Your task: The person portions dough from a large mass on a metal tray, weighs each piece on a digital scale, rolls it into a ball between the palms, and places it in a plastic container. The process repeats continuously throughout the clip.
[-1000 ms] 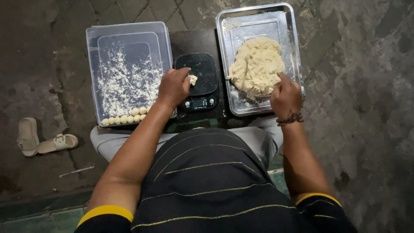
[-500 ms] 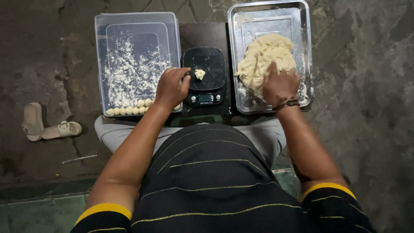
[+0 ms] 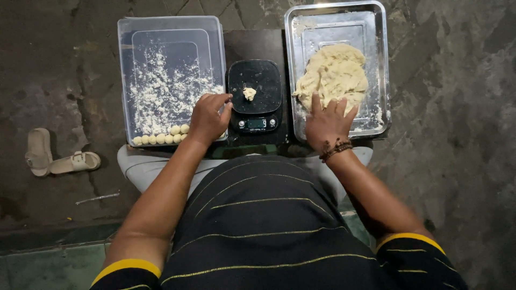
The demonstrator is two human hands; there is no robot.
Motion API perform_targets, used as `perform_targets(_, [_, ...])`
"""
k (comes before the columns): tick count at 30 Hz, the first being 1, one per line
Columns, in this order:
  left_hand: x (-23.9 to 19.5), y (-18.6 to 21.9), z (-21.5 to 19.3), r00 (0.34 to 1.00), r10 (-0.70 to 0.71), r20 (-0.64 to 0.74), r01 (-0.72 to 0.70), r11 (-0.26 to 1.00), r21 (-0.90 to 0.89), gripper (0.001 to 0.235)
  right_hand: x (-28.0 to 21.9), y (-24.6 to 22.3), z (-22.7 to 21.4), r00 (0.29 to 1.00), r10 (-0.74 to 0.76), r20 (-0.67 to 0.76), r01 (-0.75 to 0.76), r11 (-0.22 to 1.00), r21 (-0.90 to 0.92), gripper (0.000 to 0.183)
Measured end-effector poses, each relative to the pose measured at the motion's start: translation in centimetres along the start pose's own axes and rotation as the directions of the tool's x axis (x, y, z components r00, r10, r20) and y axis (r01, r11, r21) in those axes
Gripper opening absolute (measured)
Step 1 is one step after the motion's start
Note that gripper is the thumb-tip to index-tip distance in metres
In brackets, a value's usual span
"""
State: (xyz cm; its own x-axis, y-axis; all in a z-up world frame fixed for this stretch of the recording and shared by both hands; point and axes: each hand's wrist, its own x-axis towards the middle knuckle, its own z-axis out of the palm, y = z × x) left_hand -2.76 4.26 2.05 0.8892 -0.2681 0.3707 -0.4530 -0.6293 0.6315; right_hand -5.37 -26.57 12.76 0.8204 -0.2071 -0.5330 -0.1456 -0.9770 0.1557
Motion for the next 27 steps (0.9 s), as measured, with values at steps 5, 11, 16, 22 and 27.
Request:
perform_targets(5, [-0.7, -1.4, 1.2, 0.996, 0.072, -0.054, -0.07, 0.997, 0.029, 0.02, -1.2, 0.8, 1.2, 0.994, -0.065, -0.084, 0.065, 0.998, -0.004, 0.057])
perform_targets(11, [-0.7, -0.5, 1.0, 0.997, 0.061, -0.037, -0.061, 0.998, 0.008, 0.017, -0.2, 2.0, 3.8, 0.968, -0.167, -0.188, 0.163, 0.986, -0.036, 0.05])
perform_targets(16, [-0.8, -0.7, 1.0, 0.993, 0.098, -0.058, -0.097, 0.995, 0.033, 0.018, 2.1, 1.2, 6.9, 0.783, -0.322, -0.533, 0.314, 0.943, -0.108, 0.018])
perform_targets(22, [-1.0, -0.7, 1.4, 0.994, 0.096, -0.043, -0.095, 0.995, 0.016, 0.017, 5.0, -5.7, 6.1, 0.739, -0.241, -0.629, 0.538, 0.773, 0.335, 0.022])
perform_targets(27, [-0.6, 1.4, 0.3, 0.995, 0.09, -0.053, -0.089, 0.996, 0.026, 0.017, 10.4, -9.9, 7.1, 0.373, -0.608, -0.701, 0.846, 0.533, -0.013, 0.044])
